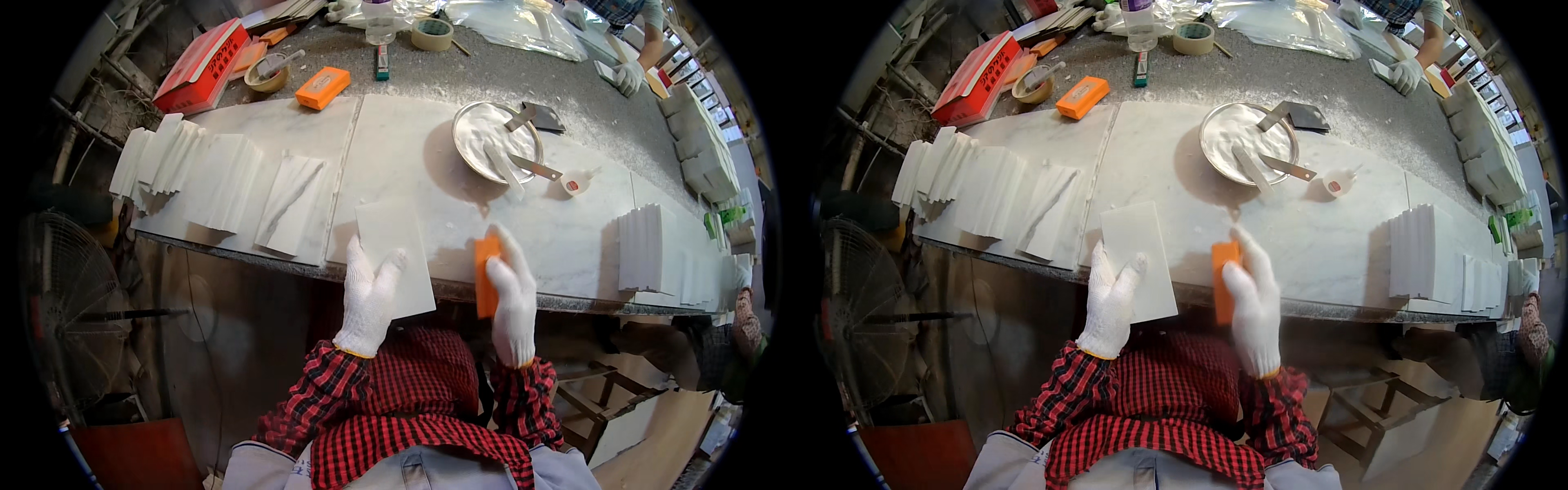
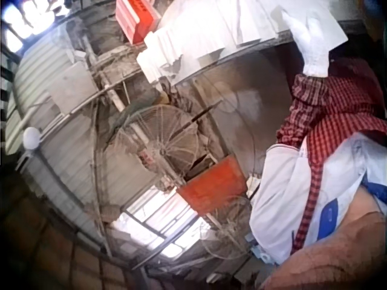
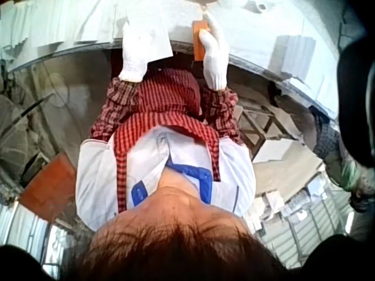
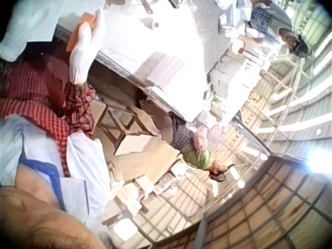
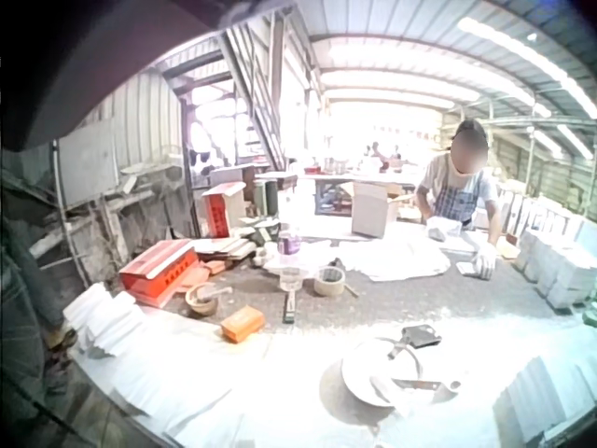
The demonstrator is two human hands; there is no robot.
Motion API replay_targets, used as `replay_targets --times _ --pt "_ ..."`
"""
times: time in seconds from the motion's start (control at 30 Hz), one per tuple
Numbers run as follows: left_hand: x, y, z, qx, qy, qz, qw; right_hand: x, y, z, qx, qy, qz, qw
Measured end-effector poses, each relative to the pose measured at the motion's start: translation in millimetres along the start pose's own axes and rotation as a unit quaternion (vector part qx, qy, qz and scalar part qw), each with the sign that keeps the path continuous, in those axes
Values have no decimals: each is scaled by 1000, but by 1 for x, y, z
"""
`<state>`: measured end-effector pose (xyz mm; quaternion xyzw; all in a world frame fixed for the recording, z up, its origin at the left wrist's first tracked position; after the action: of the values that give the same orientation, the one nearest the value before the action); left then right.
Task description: The person picks up white foam blocks, applies a white paste to edges using a metal spreader, and smooths the edges with an orange sanding block. The person stacks finished blocks on the table while coworkers work nearby.
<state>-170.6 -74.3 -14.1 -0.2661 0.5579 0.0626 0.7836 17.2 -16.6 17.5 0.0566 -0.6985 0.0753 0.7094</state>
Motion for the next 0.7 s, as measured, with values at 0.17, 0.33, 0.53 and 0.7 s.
replay_targets --times 0.17,0.33,0.53,0.7 --pt "0 -1 0 5 -6 -6 1000 -4 -35 23 99 -227 -154 957" --pt "-17 -19 2 35 -6 1 999 15 0 49 -15 -222 -234 947" --pt "-24 -16 -6 30 17 5 999 12 -10 51 41 -225 -266 937" --pt "-26 -12 -9 59 -18 -9 998 13 -15 47 63 -216 -266 937"
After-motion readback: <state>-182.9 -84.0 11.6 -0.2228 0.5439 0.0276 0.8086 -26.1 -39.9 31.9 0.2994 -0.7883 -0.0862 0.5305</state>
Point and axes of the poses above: each hand's wrist, its own y-axis towards the middle knuckle, its own z-axis out of the palm, x = y × z, the point moved 3 cm from there along y, towards the middle knuckle, and after that the axes turned 7 degrees about -z, right-handed, at the moved point
